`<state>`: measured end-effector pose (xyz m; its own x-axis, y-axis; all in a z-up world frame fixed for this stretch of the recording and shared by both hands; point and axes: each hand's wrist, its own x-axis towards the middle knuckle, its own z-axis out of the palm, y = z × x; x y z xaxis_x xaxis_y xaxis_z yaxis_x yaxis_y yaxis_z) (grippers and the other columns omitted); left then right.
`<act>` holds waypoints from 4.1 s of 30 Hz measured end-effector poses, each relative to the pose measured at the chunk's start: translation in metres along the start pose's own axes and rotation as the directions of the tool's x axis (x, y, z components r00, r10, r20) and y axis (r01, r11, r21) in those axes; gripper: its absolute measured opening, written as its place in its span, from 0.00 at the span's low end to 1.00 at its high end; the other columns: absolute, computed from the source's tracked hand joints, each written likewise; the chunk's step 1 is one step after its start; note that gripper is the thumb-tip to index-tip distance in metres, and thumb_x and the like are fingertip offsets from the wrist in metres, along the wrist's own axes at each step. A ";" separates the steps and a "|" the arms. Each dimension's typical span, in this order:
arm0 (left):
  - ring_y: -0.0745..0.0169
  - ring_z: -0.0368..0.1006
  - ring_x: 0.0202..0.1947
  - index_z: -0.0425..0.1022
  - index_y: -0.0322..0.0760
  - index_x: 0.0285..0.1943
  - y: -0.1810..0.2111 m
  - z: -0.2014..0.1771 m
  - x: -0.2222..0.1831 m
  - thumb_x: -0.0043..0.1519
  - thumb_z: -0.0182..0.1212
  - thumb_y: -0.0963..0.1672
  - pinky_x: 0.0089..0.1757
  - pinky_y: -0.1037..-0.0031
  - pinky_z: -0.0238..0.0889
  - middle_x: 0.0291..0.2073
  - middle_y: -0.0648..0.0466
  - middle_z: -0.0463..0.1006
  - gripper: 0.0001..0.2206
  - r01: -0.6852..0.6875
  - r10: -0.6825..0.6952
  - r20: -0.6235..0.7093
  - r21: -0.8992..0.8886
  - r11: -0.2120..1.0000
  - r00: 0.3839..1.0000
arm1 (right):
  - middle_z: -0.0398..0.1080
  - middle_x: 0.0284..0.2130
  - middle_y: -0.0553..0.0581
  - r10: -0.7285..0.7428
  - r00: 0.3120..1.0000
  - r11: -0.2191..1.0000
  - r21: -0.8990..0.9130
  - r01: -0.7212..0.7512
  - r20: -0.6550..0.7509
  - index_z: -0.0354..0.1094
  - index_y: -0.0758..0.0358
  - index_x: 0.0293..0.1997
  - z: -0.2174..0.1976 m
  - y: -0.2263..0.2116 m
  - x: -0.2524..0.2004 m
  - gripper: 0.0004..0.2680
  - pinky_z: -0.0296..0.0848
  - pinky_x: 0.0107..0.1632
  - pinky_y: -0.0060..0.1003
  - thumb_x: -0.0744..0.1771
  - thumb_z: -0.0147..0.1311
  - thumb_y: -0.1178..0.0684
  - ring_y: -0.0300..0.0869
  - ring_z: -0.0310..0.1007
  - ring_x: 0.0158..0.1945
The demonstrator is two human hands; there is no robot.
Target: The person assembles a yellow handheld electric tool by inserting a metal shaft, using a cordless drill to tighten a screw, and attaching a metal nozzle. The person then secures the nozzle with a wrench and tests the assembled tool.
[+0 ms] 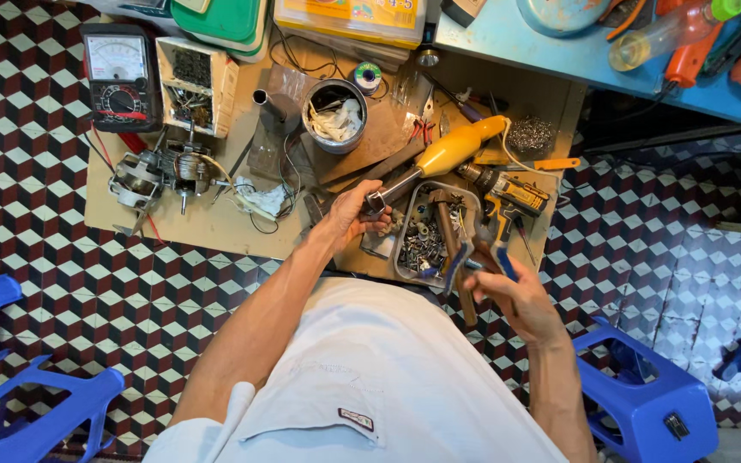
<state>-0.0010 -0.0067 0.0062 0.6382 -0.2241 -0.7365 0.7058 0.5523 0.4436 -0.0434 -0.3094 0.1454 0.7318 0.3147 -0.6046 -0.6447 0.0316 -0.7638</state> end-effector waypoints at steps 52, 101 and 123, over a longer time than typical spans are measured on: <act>0.61 0.77 0.30 0.76 0.30 0.46 0.003 0.003 -0.004 0.61 0.60 0.53 0.35 0.72 0.75 0.33 0.47 0.80 0.20 0.036 -0.037 -0.039 -0.015 0.999 0.999 | 0.74 0.31 0.53 0.431 0.901 0.684 -0.670 -0.289 0.051 0.73 0.63 0.41 0.049 0.017 0.156 0.09 0.65 0.42 0.34 0.63 0.56 0.50 0.39 0.69 0.34; 0.64 0.79 0.32 0.69 0.21 0.59 -0.028 0.002 0.008 0.57 0.68 0.52 0.32 0.74 0.78 0.36 0.47 0.82 0.30 -0.128 0.195 -0.179 0.329 0.935 0.964 | 0.71 0.22 0.53 0.404 0.914 0.675 -0.683 -0.279 0.026 0.68 0.65 0.31 0.050 0.027 0.154 0.13 0.67 0.33 0.37 0.67 0.55 0.44 0.40 0.70 0.26; 0.66 0.79 0.28 0.78 0.28 0.50 -0.019 0.005 -0.001 0.57 0.66 0.55 0.33 0.77 0.78 0.31 0.49 0.80 0.26 -0.033 0.075 -0.154 0.262 0.965 0.985 | 0.71 0.23 0.54 0.379 0.922 0.713 -0.658 -0.242 0.072 0.70 0.65 0.33 0.044 0.037 0.159 0.13 0.68 0.33 0.37 0.67 0.56 0.43 0.39 0.69 0.27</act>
<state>-0.0136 -0.0203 0.0013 0.6346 -0.0556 -0.7708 0.7404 0.3298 0.5858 0.0393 -0.2170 0.0314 0.4146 0.3707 -0.8311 -0.4913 -0.6775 -0.5474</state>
